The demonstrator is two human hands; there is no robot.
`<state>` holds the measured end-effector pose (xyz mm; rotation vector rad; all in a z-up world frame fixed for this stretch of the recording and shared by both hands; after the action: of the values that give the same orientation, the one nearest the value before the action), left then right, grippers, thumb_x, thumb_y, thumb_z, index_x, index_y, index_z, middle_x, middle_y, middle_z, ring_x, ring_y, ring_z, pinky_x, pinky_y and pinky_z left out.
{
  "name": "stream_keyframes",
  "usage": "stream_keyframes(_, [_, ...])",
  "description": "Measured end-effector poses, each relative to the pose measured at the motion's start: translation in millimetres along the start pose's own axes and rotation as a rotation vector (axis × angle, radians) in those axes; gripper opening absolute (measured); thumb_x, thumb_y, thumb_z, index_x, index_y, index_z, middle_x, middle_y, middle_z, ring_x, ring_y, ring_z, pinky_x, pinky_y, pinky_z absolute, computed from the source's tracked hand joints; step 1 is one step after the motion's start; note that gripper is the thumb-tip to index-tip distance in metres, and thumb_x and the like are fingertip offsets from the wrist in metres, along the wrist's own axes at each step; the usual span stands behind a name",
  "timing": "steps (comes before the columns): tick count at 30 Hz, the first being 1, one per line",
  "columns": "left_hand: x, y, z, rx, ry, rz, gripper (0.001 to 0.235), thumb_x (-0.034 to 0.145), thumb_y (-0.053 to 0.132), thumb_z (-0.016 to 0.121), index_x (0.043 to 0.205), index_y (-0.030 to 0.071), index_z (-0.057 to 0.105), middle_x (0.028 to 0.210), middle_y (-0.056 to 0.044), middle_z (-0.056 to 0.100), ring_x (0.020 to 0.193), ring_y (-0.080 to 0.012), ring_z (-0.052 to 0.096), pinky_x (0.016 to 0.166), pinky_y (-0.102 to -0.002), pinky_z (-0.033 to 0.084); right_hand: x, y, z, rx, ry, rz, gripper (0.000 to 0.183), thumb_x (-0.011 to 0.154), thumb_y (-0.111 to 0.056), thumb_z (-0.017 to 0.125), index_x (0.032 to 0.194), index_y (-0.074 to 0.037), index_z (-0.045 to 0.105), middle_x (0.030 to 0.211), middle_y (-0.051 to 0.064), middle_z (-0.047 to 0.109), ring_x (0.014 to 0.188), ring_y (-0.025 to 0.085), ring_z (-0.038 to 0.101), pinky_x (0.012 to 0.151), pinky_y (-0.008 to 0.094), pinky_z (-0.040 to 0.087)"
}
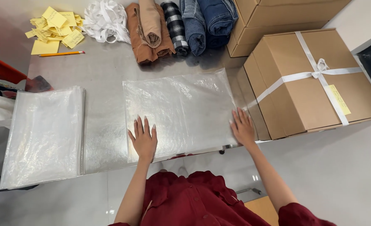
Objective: The person places folded clothes into clear plastic bags on a metal table, then moves a cardboard box to the workspace. They untie a white ribbon from the box, open it, and remove a plastic-wrapped item before closing the box again.
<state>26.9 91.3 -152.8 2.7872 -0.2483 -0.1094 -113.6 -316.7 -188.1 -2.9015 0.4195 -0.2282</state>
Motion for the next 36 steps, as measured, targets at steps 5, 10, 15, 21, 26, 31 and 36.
stream_keyframes(5, [-0.6,-0.9,0.2,-0.015,0.028,-0.027,0.061,0.11,0.054,0.022,0.158,0.021,0.037,0.17,-0.007,0.023,0.157,-0.0242,0.018,0.124,-0.057,0.003,53.0,-60.6,-3.0,0.071,0.182,-0.187,0.045,0.099,-0.034,0.062,0.138,-0.011,0.062,0.142,0.016,0.059,0.142,0.034,0.046,0.118,0.054,0.031])
stream_keyframes(10, [-0.4,-0.7,-4.5,0.021,-0.074,-0.041,0.061,0.109,0.053,0.016,0.161,0.023,0.027,0.172,-0.004,0.013,0.158,-0.0233,0.008,0.124,-0.056,0.0,111.0,-164.8,39.4,0.24,-0.154,-0.412,0.055,0.102,-0.043,0.053,0.153,-0.024,0.047,0.163,0.008,0.036,0.15,0.032,0.032,0.121,0.055,0.024])
stream_keyframes(15, [2.6,-4.5,-8.8,0.072,-0.207,-0.041,0.065,0.107,0.057,0.013,0.163,0.024,0.018,0.172,-0.005,0.004,0.158,-0.0235,0.0,0.125,-0.057,-0.002,179.6,-101.2,54.0,0.181,0.044,-0.374,0.048,0.099,-0.039,0.061,0.143,-0.022,0.06,0.152,0.01,0.052,0.143,0.028,0.047,0.118,0.048,0.035])
stream_keyframes(21, [7.7,-7.6,-0.4,0.042,-0.336,-0.051,0.07,0.104,0.064,0.011,0.164,0.029,0.006,0.173,-0.002,-0.005,0.158,-0.021,-0.007,0.125,-0.055,-0.004,217.6,-20.9,26.6,-0.02,-0.022,-0.037,0.062,0.108,-0.056,0.036,0.158,-0.02,0.039,0.17,0.006,0.025,0.155,0.027,0.024,0.125,0.051,0.017])
stream_keyframes(26, [6.7,-6.9,-4.8,0.064,-0.331,-0.054,0.071,0.103,0.067,0.01,0.164,0.03,0.008,0.173,0.0,-0.004,0.158,-0.0189,-0.005,0.126,-0.052,-0.005,226.7,-1.4,37.3,0.003,-0.076,0.082,0.07,0.108,-0.064,0.025,0.163,-0.021,0.025,0.172,0.006,0.014,0.157,0.026,0.014,0.126,0.054,0.009])
stream_keyframes(31, [0.9,1.2,-12.7,0.099,-0.263,-0.055,0.07,0.104,0.066,0.01,0.163,0.03,0.014,0.173,0.0,0.002,0.158,-0.0187,-0.001,0.125,-0.054,-0.005,173.9,4.2,27.6,0.044,-0.031,0.109,0.06,0.11,-0.054,0.032,0.16,-0.02,0.035,0.171,0.008,0.019,0.155,0.029,0.02,0.124,0.055,0.012])
stream_keyframes(36, [-1.9,-1.6,-7.7,0.117,-0.166,-0.028,0.066,0.106,0.063,0.014,0.162,0.029,0.02,0.173,-0.001,0.007,0.158,-0.0215,0.004,0.123,-0.06,-0.003,87.0,19.8,14.1,0.082,0.075,0.061,0.05,0.11,-0.04,0.042,0.155,-0.019,0.046,0.168,0.012,0.03,0.151,0.032,0.032,0.122,0.055,0.021])
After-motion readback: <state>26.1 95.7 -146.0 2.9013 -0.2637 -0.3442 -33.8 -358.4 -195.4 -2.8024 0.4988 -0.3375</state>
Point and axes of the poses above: each hand's wrist, its own x-axis towards the middle knuckle, its own z-axis out of the palm, y = z × x, the point moved 5 cm from there along x, towards the middle knuckle
